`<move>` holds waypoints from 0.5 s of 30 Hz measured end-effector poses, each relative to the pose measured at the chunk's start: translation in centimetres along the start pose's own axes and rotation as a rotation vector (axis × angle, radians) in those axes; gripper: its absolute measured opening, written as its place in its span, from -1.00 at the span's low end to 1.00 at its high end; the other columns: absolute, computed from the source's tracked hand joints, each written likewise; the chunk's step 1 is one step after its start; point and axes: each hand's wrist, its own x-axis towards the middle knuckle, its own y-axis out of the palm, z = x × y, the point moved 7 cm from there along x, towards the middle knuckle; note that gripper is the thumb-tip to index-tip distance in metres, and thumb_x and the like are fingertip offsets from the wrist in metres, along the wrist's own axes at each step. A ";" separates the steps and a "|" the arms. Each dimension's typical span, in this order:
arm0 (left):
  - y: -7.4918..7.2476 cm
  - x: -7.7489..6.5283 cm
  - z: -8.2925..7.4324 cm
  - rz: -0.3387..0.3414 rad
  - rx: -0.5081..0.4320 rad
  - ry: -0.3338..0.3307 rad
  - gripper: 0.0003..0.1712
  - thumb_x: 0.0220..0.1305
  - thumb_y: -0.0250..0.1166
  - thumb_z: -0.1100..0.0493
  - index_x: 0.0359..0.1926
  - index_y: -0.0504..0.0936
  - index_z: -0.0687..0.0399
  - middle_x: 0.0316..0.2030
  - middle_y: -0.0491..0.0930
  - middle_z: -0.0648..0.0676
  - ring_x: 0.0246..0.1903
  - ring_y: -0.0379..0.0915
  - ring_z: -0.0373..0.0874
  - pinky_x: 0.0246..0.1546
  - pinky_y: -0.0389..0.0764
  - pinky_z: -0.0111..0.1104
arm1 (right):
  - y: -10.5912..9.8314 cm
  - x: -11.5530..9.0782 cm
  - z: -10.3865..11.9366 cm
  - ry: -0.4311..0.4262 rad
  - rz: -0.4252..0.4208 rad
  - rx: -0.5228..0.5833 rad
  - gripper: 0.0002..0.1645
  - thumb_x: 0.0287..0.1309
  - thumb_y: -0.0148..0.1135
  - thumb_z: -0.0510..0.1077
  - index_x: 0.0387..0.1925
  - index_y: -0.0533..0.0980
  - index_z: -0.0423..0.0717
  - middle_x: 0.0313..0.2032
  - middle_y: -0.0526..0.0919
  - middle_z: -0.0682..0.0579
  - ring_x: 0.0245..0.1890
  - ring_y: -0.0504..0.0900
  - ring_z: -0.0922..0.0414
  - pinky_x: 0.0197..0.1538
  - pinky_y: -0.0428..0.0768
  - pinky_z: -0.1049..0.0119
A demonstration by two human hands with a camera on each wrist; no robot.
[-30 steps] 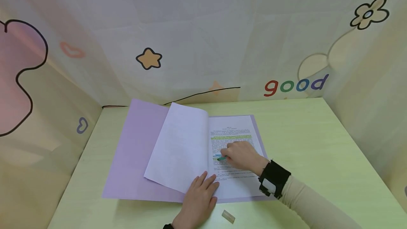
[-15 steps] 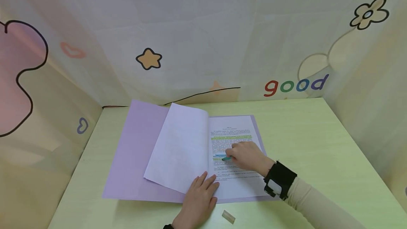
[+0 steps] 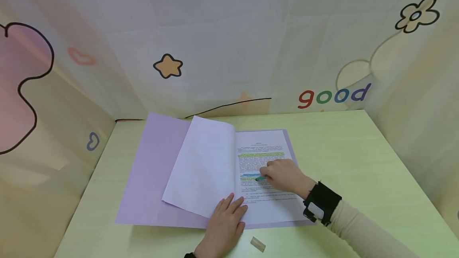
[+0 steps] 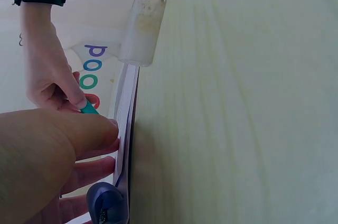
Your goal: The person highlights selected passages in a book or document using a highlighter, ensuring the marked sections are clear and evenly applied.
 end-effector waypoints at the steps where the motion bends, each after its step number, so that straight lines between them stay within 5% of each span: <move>1: 0.0 0.0 0.0 0.001 0.000 -0.001 -0.58 0.11 0.22 0.07 0.03 0.52 0.01 0.15 0.40 0.05 0.21 0.12 0.06 0.15 0.27 -0.03 | 0.0 0.0 -0.1 0.001 0.000 0.000 -0.92 -0.04 0.22 -0.21 -0.45 0.58 0.05 -0.55 0.58 0.09 -0.67 0.32 0.25 -0.66 0.25 0.47; 15: -0.1 0.0 0.0 -0.010 0.007 0.005 -0.58 0.10 0.22 0.06 0.02 0.53 0.01 0.14 0.41 0.05 0.21 0.13 0.06 0.14 0.28 -0.03 | -0.1 -0.9 -0.9 0.023 0.020 0.007 -0.92 -0.06 0.26 -0.19 -0.44 0.59 0.05 -0.56 0.57 0.08 -0.67 0.27 0.25 -0.70 0.16 0.46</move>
